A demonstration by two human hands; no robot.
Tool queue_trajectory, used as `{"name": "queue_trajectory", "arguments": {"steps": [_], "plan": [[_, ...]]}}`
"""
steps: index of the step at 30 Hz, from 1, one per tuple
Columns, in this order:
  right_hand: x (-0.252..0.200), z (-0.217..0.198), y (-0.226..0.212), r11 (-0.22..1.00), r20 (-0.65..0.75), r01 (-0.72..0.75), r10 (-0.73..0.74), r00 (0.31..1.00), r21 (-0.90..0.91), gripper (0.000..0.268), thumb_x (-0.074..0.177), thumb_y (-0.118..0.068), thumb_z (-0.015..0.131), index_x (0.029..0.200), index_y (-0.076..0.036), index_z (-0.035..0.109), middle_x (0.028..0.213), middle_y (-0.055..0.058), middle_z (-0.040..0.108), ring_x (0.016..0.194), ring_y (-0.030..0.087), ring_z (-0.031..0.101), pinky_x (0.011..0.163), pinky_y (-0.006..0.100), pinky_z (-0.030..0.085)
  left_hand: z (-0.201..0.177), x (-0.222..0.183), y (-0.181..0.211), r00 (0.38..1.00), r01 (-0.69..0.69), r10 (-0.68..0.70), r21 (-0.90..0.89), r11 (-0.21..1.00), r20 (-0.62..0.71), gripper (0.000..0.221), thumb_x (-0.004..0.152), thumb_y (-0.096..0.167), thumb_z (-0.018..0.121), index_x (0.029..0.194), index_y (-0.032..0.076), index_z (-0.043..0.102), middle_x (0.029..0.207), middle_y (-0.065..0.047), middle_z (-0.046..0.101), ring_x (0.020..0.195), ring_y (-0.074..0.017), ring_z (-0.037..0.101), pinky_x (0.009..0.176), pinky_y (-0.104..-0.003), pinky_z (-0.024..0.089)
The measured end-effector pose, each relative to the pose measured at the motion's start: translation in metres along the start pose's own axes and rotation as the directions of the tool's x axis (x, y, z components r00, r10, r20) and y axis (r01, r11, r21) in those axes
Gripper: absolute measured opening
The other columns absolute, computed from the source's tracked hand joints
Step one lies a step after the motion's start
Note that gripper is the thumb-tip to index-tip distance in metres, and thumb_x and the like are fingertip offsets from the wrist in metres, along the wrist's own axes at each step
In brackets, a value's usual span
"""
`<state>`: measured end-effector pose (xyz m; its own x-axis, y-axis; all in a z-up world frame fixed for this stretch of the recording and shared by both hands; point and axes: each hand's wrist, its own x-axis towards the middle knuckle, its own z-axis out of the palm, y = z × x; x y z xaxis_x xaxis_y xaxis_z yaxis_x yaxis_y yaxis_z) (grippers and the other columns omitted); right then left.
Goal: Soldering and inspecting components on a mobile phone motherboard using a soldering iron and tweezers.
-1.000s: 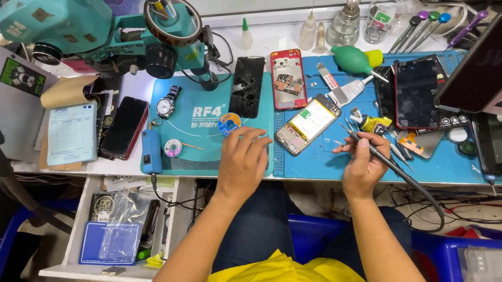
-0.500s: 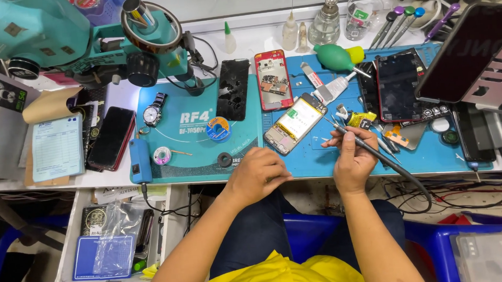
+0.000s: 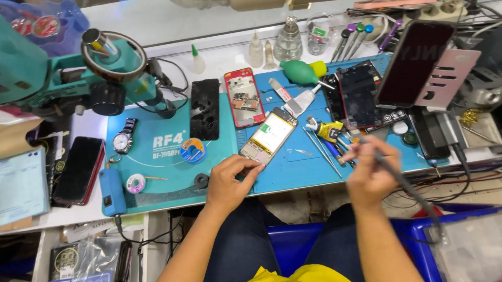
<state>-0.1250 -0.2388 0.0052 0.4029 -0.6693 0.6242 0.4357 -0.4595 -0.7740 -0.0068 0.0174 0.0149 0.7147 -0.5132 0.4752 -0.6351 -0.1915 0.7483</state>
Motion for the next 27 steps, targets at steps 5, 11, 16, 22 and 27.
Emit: {"name": "queue_trajectory", "arguments": {"steps": [5,11,16,22,27], "plan": [[0.102,-0.127,0.009,0.890,-0.254,0.092,-0.225,0.941,-0.448,0.007,0.121,0.003,0.054,0.116,0.008,0.052,0.084,0.027,0.066,0.058,0.026,0.063,0.051,0.034,0.056,0.002,0.001,0.004,0.999,0.023,-0.025,0.053,0.998,0.041,0.014,0.090,0.023,0.077,0.094,0.010,0.078,0.093,-0.006,0.077,0.078,-0.0151,0.071,0.059,-0.029,0.056],[0.143,-0.191,0.058,0.640,-0.143,0.025,-0.209,0.968,-0.768,0.010,0.118,0.003,0.061,0.110,0.008,0.063,0.078,0.020,0.073,0.051,0.023,0.068,0.047,0.032,0.062,0.002,-0.003,0.000,0.998,0.043,-0.045,0.057,0.997,0.037,0.013,0.090,0.023,0.077,0.094,0.011,0.078,0.093,-0.005,0.077,0.079,-0.0133,0.069,0.058,-0.028,0.054],[0.157,-0.192,0.086,0.655,-0.276,-0.208,0.000,0.961,-0.726,0.012,0.117,-0.011,0.066,0.107,-0.004,0.067,0.079,0.005,0.076,0.047,0.014,0.064,0.046,0.032,0.052,0.002,-0.002,-0.001,0.999,0.042,-0.043,0.044,0.998,0.027,0.013,0.089,0.022,0.077,0.093,0.010,0.078,0.092,-0.006,0.077,0.077,-0.0138,0.070,0.056,-0.028,0.054],[0.156,-0.199,0.129,0.796,-0.335,-0.228,0.034,0.942,-0.560,0.004,0.115,-0.006,0.070,0.114,-0.006,0.066,0.083,0.009,0.074,0.069,0.011,0.074,0.059,0.028,0.060,0.003,-0.002,-0.004,0.998,0.055,-0.056,0.029,0.998,0.018,0.012,0.089,0.022,0.078,0.092,0.010,0.078,0.089,-0.005,0.075,0.070,-0.0134,0.067,0.056,-0.029,0.053],[0.125,-0.149,0.066,0.867,-0.476,-0.496,0.457,0.751,0.050,0.016,0.119,-0.011,0.064,0.108,-0.016,0.055,0.076,0.002,0.051,0.054,0.005,0.037,0.050,0.024,0.025,0.002,-0.001,-0.003,0.998,0.055,-0.055,-0.010,0.998,-0.006,0.013,0.088,0.022,0.079,0.090,0.009,0.078,0.084,-0.004,0.072,0.069,-0.0134,0.066,0.058,-0.029,0.055]]}}
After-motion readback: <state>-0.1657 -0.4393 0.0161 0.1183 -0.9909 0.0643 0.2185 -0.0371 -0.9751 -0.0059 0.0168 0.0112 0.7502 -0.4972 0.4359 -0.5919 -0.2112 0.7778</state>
